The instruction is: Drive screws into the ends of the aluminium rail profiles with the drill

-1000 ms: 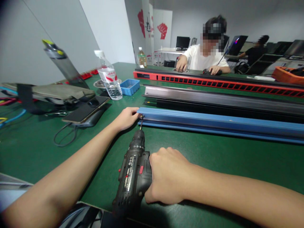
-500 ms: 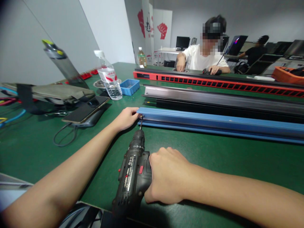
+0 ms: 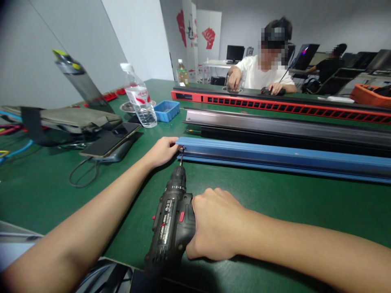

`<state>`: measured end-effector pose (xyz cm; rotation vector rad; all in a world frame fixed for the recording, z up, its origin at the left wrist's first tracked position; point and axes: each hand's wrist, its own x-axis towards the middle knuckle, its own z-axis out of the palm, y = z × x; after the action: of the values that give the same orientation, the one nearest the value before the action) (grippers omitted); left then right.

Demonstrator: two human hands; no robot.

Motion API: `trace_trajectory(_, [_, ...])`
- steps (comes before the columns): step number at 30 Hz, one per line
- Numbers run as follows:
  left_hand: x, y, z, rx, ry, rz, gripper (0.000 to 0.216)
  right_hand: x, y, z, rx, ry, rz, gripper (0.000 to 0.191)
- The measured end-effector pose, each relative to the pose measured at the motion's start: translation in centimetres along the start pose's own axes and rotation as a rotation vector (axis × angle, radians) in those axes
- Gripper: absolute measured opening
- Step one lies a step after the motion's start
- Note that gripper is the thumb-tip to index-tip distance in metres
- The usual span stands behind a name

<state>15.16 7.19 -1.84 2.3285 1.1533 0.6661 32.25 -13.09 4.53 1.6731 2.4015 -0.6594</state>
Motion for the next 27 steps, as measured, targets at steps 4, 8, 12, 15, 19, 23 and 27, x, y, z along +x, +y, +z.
trace_trajectory(4, [0.02, 0.01, -0.03, 0.002, 0.005, 0.015, 0.031, 0.04, -0.01, -0.01, 0.002, -0.003, -0.003, 0.028])
trace_trajectory(8, [0.01, 0.03, -0.05, 0.003, 0.000, 0.010, 0.031, -0.14, -0.06, -0.05, 0.013, 0.009, -0.008, 0.027])
trace_trajectory(12, [0.01, -0.05, -0.01, 0.003, 0.005, 0.006, 0.031, -0.26, -0.11, -0.08, 0.018, 0.002, 0.002, 0.028])
trace_trajectory(15, [0.01, -0.05, 0.00, -0.005, 0.008, 0.001, 0.029, -0.22, -0.13, -0.06, 0.014, 0.006, 0.003, 0.028])
trace_trajectory(19, [-0.01, 0.03, -0.04, -0.012, 0.004, -0.004, 0.029, -0.15, -0.13, -0.05, 0.017, 0.017, -0.005, 0.028])
trace_trajectory(23, [-0.05, 0.07, -0.06, -0.004, 0.000, -0.001, 0.030, -0.13, -0.05, 0.00, 0.023, 0.024, -0.010, 0.027])
trace_trajectory(27, [-0.06, 0.08, -0.05, 0.000, -0.001, -0.006, 0.030, -0.10, -0.02, 0.05, 0.009, 0.024, -0.012, 0.028])
